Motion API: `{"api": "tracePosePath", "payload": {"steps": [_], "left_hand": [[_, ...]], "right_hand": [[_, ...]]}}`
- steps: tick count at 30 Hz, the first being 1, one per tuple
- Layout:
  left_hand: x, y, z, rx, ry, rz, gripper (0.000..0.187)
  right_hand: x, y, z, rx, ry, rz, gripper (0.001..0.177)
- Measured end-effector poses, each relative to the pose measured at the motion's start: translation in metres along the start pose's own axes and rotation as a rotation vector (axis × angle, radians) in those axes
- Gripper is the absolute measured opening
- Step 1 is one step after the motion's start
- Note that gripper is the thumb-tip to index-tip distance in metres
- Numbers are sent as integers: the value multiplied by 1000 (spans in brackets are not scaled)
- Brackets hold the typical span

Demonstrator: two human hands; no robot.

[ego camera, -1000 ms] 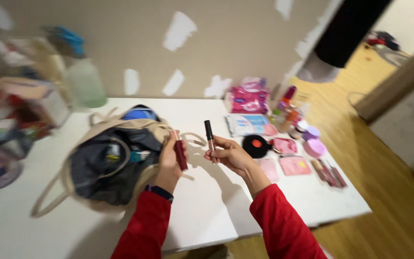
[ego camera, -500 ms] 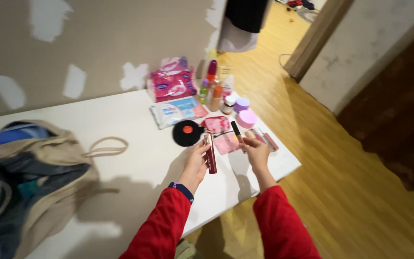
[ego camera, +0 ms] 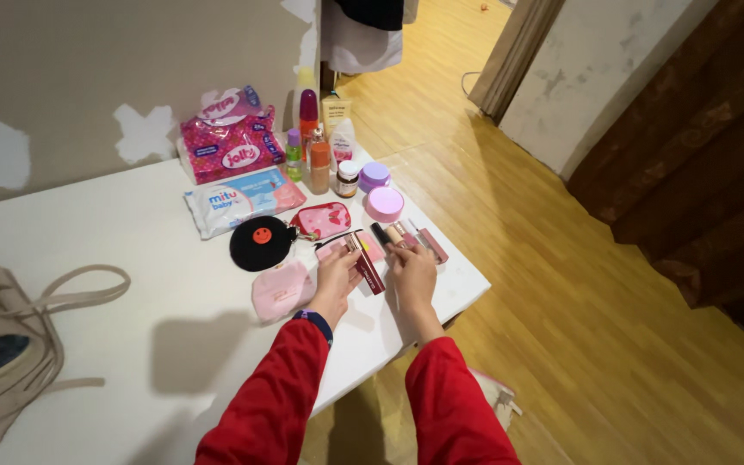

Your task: The person takes items out of a beige handbag on a white table and places them on the tabletop, including a water bottle, sunglasses, keys, pouches, cables, and cosmetic items, arranging them across the table as the bag is emptied.

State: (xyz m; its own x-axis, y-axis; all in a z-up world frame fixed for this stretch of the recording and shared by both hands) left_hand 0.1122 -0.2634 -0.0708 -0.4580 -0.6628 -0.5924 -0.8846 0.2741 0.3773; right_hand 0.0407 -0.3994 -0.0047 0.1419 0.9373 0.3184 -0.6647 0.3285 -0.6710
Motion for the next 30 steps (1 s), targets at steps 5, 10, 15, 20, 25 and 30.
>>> {"api": "tracePosePath", "payload": {"steps": [5,10,15,20,25,30], "left_hand": [[-4,-20,-18,109,61,-20,27],[-3,-35,-42,145,40,-80,34],[-6,-16,-27,58,-1155,-594,43],[-9,9,5,242,-1781,-935,50],[-22,19,31,235,-1907,-817,52],[-34,27,38,259,-1942,-796,53]], "right_hand": [[-19,-34,6,556,-635,-346,25],[-25,-40,5,660,-708,-305,37],[-36,-37,-8,543,-741,-531,31],[-25,-27,-15,428,-508,-493,30],[-3,-19,-17,358,-182,-341,28],[14,-8,-18,298,7,-190,25]]}}
Point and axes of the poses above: each hand's wrist, its own y-axis away from the middle knuckle, its own z-axis out of the back of the hand, x = y × z, the point moved 2 cm from there along -y, towards the middle knuckle, and after that the axes turned 14 degrees about y, right-handed, at the moved point
